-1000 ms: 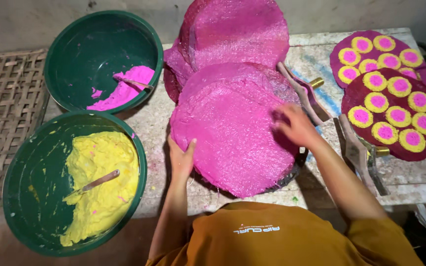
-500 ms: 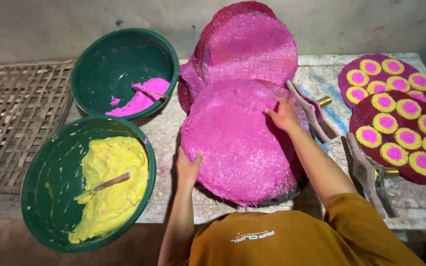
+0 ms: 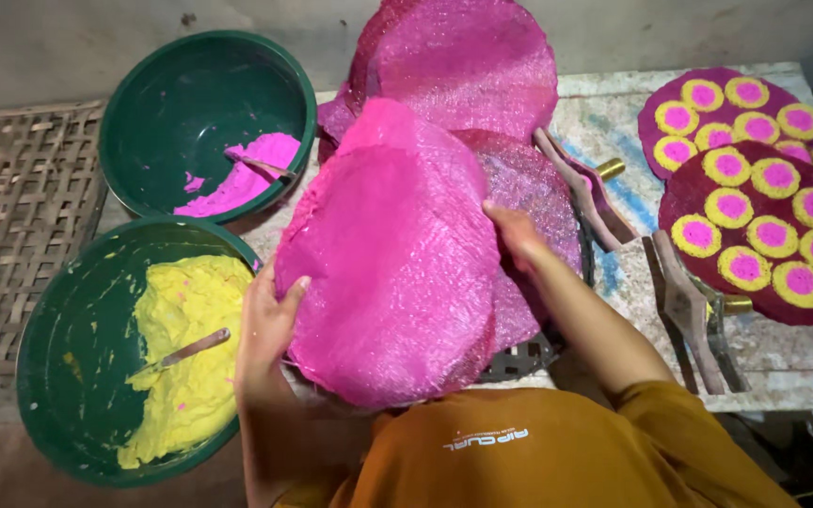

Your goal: The person scoops pink and yellow powdery material into a handheld mold, then presses it onto a pink glittery mat to form circular shapes. The person repeats this process to create multiple pink and yellow circles arranged in rows.

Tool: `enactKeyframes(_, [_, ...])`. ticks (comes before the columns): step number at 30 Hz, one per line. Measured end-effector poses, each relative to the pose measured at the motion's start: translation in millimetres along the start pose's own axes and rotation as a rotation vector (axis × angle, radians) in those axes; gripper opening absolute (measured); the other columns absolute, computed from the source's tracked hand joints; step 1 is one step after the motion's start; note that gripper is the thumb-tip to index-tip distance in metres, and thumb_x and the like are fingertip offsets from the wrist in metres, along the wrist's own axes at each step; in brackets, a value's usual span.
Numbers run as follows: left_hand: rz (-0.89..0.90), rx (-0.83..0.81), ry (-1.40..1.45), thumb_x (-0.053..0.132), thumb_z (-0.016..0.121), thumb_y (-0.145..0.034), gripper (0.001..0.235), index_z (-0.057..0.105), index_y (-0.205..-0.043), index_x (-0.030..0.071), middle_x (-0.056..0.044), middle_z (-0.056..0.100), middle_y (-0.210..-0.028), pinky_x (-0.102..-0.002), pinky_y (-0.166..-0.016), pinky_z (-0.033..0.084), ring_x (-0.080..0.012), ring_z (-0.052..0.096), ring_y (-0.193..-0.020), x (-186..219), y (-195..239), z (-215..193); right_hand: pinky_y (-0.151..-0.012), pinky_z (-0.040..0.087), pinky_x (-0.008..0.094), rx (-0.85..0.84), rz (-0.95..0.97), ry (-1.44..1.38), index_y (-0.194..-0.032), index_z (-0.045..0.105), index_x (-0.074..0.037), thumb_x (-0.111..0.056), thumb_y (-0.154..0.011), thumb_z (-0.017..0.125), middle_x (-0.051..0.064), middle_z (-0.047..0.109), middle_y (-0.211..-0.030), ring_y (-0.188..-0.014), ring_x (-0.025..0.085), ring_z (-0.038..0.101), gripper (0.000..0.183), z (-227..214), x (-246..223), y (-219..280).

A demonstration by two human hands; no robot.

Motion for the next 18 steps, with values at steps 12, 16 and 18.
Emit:
enactKeyframes(12, [0.191, 0.409, -0.6, 0.006, 0.07, -0.106, 0.034, 0.062, -0.138, -0.002, -0.02, 0.071, -0.12, -0.042, -0.098, 0.052, -0.0299, 0.068, -0.106, 105, 60, -146, -0.079, 0.054, 0.043, 0.172, -0.22, 0.81, -0.108, 0.069, -0.004, -0.024, -0.094, 0.069, 0.018, 0.075, -0.093, -0.084, 0.03, 0.072, 0.024, -89, -27, 57])
enactKeyframes(16, [-0.022, 0.324, -0.315, 0.002, 0.066, -0.094, 0.056, 0.057, -0.148, 0.012, -0.009, 0.074, -0.105, -0.031, -0.077, 0.053, -0.0155, 0.065, -0.085, 130, 15, -102, -0.083, 0.053, 0.045, 0.244, -0.296, 0.963, -0.114, 0.067, -0.005, -0.028, -0.092, 0.074, 0.018, 0.071, -0.103, -0.093, 0.034, 0.07, 0.032, -78, -39, 75])
enactKeyframes(18, [0.158, 0.146, -0.202, 0.001, 0.068, -0.096, 0.043, 0.065, -0.138, 0.006, -0.006, 0.073, -0.108, -0.025, -0.076, 0.054, -0.0095, 0.064, -0.087, 149, -14, -40, -0.083, 0.051, 0.048, 0.339, -0.412, 1.076, -0.12, 0.063, -0.005, -0.03, -0.088, 0.079, 0.02, 0.068, -0.112, -0.101, 0.04, 0.065, 0.043, -66, -49, 81])
Point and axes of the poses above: each hand's wrist, its own y-axis away from the middle knuckle, its own z-axis out of the palm, x = y × z, the point moved 6 cm from there along -y, towards the middle knuckle
